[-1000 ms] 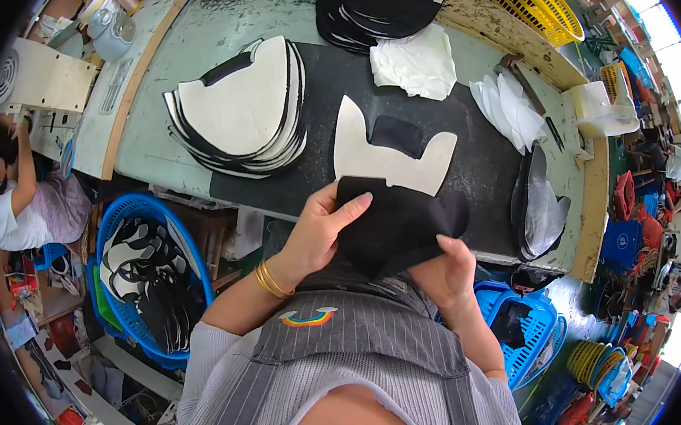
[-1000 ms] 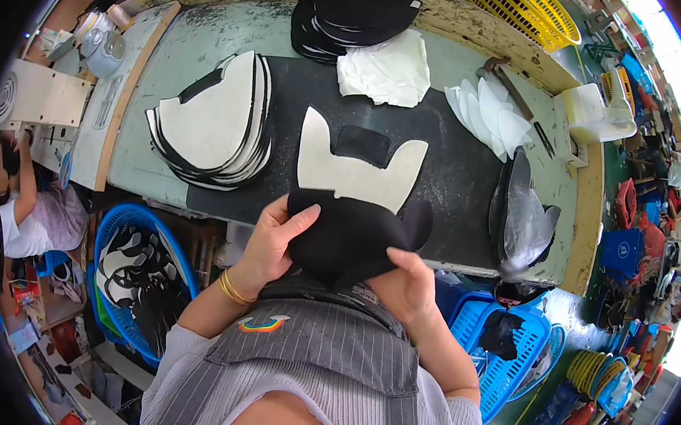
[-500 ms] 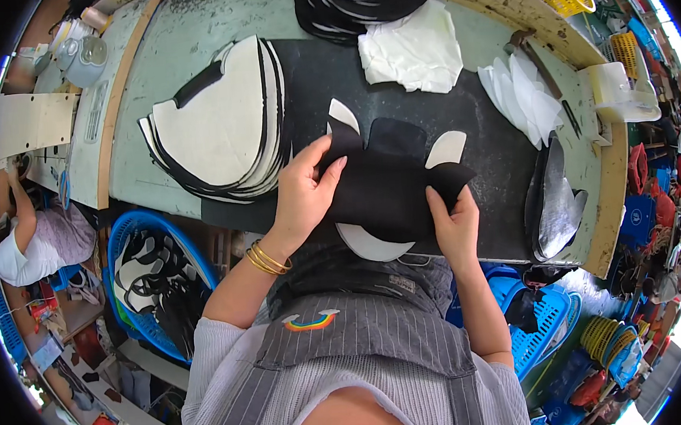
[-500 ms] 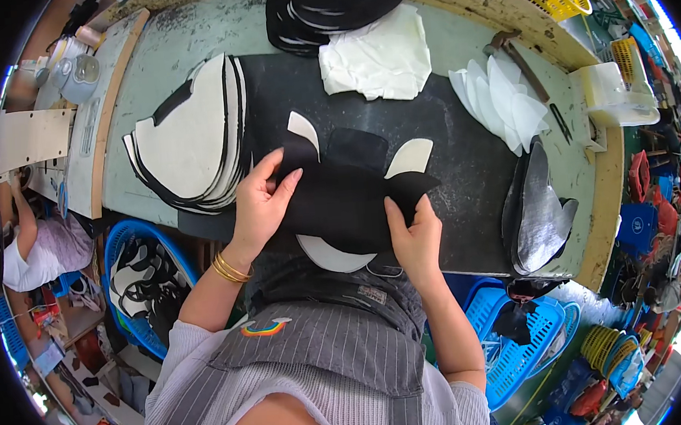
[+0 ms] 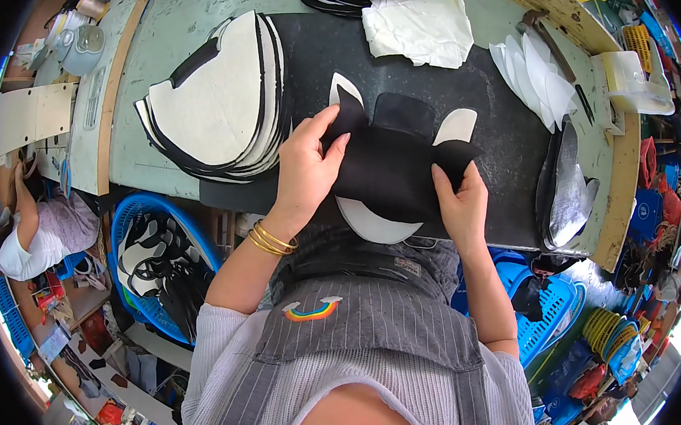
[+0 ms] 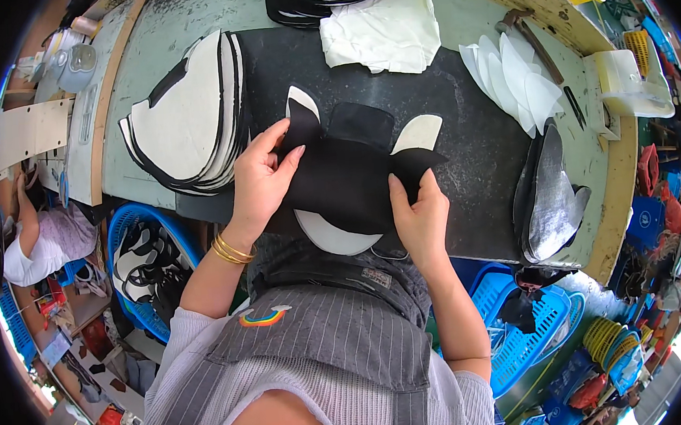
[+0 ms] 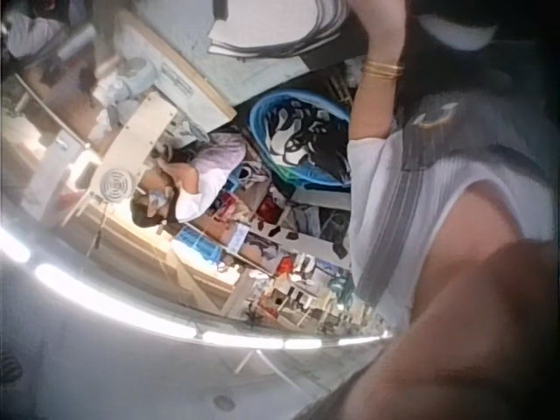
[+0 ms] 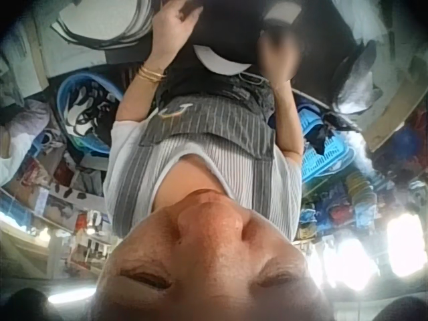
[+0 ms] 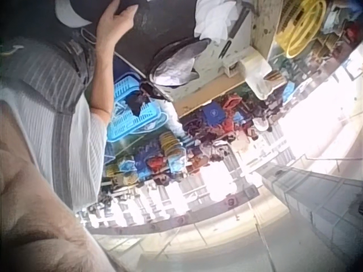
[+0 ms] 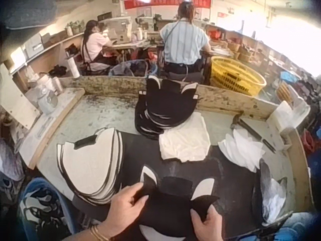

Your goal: Manually attaching reinforcement materials to shoe upper components in a factory setting.

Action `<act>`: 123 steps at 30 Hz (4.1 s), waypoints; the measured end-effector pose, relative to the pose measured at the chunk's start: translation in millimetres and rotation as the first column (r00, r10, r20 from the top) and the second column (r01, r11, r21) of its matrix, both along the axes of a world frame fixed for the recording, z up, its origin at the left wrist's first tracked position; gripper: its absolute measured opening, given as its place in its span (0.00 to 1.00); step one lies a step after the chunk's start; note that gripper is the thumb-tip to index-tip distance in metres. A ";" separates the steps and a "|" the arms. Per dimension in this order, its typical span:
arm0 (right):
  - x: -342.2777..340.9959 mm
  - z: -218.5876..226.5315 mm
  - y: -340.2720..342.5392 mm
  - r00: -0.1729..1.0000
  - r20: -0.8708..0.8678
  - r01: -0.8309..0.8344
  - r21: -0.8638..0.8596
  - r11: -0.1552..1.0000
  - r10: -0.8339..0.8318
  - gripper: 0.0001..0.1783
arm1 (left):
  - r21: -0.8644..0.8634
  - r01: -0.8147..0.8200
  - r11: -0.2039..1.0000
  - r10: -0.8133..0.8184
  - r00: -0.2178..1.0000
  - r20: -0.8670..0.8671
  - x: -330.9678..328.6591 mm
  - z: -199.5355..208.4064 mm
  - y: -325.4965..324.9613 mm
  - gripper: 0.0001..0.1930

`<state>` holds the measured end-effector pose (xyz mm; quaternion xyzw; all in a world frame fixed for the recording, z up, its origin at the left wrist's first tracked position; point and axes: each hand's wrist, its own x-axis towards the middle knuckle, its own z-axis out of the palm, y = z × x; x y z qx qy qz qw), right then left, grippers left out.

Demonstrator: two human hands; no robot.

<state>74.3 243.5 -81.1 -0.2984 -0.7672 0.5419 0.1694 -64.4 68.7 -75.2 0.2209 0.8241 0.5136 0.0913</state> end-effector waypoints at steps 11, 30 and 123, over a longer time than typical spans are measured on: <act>-8.3 18.3 9.7 1.000 0.030 0.000 0.026 1.000 -0.001 0.17 | -0.364 0.614 0.700 -0.714 0.597 -0.366 -10.3 21.6 1.1 0.24; 13.6 25.7 29.2 0.696 0.095 -0.633 0.550 0.545 0.712 0.24 | -0.283 0.719 0.634 -0.772 0.608 -0.186 -6.4 24.5 -31.3 0.21; -178.4 32.6 77.1 0.839 0.172 -0.435 0.782 0.447 0.516 0.06 | 0.506 -0.319 0.802 -0.253 0.586 0.770 -88.2 7.2 111.2 0.15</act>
